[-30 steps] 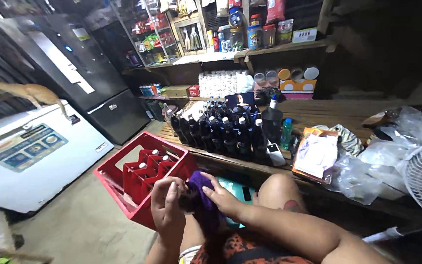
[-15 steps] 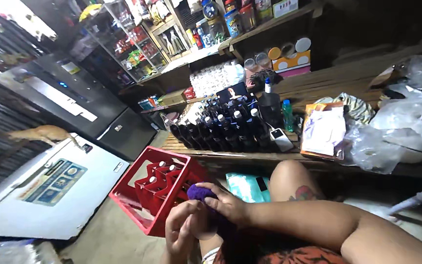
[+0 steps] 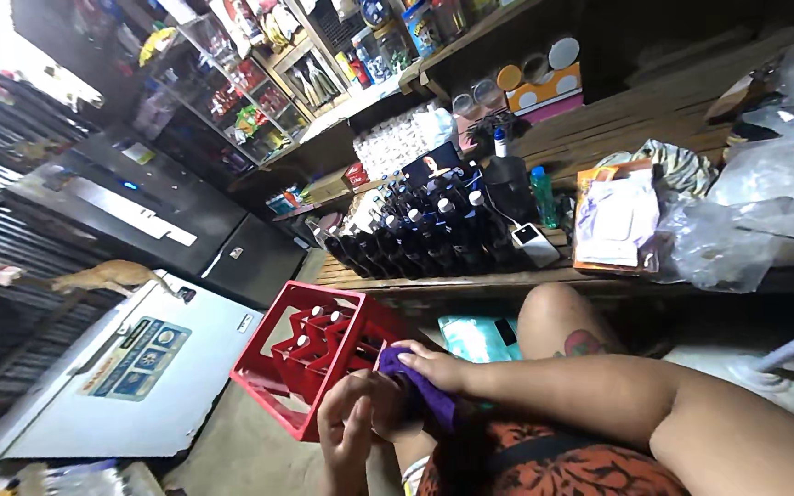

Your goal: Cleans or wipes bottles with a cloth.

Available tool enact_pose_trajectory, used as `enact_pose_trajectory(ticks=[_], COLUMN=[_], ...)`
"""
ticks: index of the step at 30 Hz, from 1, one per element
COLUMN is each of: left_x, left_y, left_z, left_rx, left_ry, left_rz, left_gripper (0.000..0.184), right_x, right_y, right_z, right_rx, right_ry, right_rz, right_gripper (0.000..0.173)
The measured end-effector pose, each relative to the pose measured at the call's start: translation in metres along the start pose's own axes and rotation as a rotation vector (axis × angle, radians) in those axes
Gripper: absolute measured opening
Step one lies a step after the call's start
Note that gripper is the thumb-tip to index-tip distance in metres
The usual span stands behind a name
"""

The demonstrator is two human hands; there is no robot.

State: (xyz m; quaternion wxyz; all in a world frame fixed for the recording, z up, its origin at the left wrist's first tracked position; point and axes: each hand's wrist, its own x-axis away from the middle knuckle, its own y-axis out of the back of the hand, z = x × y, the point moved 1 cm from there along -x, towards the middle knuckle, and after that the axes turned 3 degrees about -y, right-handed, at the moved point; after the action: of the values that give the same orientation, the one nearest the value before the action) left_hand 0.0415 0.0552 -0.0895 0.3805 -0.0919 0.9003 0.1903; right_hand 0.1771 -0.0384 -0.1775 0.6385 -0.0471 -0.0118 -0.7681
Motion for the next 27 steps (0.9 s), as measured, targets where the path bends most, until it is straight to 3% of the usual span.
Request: enact_pose_trajectory(ticks=[3, 6, 11, 18, 24, 27], left_x=[-0.004, -0.007, -0.006, -0.01, 0.005, 0.01], left_y=[0.005, -0.001, -0.011, -0.002, 0.003, 0.0], left_z=[-0.011, -0.02, -0.015, -0.039, -0.007, -0.004], left_rx=[-0.195, -0.217, -0.069, -0.061, 0.008, -0.008], left_ry=[0.129, 0.224, 0.107, -0.016, -0.075, -0.094], left_rz=[-0.127, -0.301, -0.573, -0.291, -0.074, -0.081], left_gripper=[0.028, 0.03, 0.031, 0.035, 0.04, 0.039], right_x=[0.003, 0.006, 0.013, 0.047, 0.06, 0.058], right_y=[0.001, -0.001, -0.014, -0.026, -0.022, -0.021], right_z=[0.006, 0.01, 0.011, 0.04, 0.056, 0.053], right_rx=[0.018, 0.042, 0.138, 0.107, 0.248, 0.255], right_ry=[-0.005, -0.036, 0.065, 0.255, 0.289, 0.304], right_rz=[-0.009, -0.017, -0.01, 0.039, 0.072, 0.101], right_gripper=[0.055, 0.058, 0.065, 0.071, 0.065, 0.065])
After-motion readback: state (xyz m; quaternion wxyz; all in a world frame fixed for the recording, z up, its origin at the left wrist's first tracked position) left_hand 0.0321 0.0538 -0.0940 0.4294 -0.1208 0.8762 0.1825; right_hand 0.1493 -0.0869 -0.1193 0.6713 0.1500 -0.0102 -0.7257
